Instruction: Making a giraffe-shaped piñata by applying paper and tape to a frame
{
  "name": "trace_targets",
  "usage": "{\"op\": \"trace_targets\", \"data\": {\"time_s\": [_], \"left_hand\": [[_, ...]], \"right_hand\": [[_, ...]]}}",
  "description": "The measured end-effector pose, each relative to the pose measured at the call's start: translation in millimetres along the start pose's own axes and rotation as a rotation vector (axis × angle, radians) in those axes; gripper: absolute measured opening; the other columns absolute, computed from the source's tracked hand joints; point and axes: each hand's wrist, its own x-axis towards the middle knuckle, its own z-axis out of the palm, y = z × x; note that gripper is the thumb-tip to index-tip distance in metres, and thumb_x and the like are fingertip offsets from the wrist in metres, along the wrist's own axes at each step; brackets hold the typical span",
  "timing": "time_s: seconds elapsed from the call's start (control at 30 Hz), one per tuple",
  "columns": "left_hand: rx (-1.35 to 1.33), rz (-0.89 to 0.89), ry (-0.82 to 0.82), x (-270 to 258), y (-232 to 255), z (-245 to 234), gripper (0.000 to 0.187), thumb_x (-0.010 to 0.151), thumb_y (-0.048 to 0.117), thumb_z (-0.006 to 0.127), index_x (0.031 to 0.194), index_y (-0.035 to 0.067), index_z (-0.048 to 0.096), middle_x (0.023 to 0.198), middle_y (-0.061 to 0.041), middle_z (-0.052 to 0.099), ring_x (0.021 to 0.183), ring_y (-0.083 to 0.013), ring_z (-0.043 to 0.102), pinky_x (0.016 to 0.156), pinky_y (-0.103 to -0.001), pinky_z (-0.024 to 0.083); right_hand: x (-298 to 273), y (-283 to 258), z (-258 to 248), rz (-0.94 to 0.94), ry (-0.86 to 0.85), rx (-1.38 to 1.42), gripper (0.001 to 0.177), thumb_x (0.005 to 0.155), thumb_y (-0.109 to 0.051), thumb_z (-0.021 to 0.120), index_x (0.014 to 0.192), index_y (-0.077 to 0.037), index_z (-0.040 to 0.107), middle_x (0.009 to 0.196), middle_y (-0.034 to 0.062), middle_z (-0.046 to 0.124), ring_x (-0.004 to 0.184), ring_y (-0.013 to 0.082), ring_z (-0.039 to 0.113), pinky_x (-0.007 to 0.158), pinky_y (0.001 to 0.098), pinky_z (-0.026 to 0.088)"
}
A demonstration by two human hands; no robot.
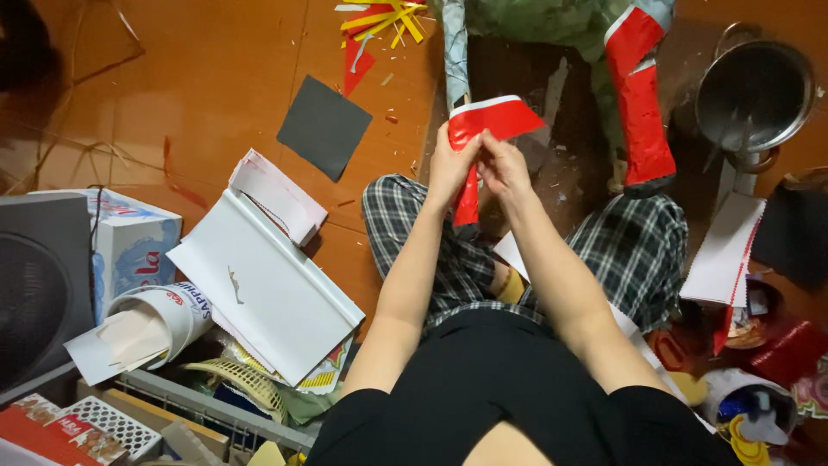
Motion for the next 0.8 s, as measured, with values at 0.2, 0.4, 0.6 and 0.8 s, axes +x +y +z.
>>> {"op": "trace_targets", "data": {"time_s": [0.2, 0.4, 0.6, 0.8], "left_hand": [[0.046, -0.063, 0.019, -8, 7, -4, 0.078, 0.091, 0.049, 0.082, 0.159, 0.029, 0.049, 0.129, -0.027, 0.077, 0.121, -0.0462, 0.075, 0.102, -0.055, 0.062], [-0.046, -0.070, -0.108, -29, 38, -22, 0.081, 0.097, 0.044, 0.072, 0.168, 0.028, 0.036, 0.131, -0.034, 0.073, 0.112, -0.0487, 0.078, 0.099, -0.060, 0.060], [-0.081, -0.005, -0.208, -24, 34, -30, 0.089, 0.108, 0.040, 0.058, 0.178, 0.021, 0.006, 0.131, -0.048, 0.065, 0.115, -0.0552, 0.074, 0.093, -0.060, 0.060], [0.007, 0.077, -0.194, -9, 21, -38, 0.130, 0.095, 0.053, 0.082, 0.172, 0.034, -0.021, 0.145, -0.044, 0.059, 0.122, -0.0642, 0.067, 0.106, -0.071, 0.054]], "right_hand": [[-18, -38, 20, -0.625, 0.027, -1.074, 0.026, 0.111, -0.036, 0.074, 0.092, -0.023, 0.086, 0.080, 0.0016, 0.078, 0.082, 0.0062, 0.071, 0.074, 0.0293, 0.057], [11, -36, 91, -0.255, -0.357, -1.368, 0.049, 0.105, -0.053, 0.076, 0.103, -0.003, 0.075, 0.093, 0.0198, 0.076, 0.098, 0.0347, 0.076, 0.084, 0.0520, 0.059], [23, -24, 90, 0.043, -0.238, -0.670, 0.033, 0.091, -0.029, 0.093, 0.077, -0.009, 0.069, 0.063, 0.0008, 0.062, 0.055, 0.0145, 0.065, 0.052, 0.0295, 0.054], [33, -11, 83, 0.102, -0.267, -0.427, 0.034, 0.090, -0.026, 0.096, 0.107, -0.011, 0.072, 0.084, 0.0088, 0.069, 0.068, 0.0200, 0.071, 0.050, 0.0363, 0.064]]}}
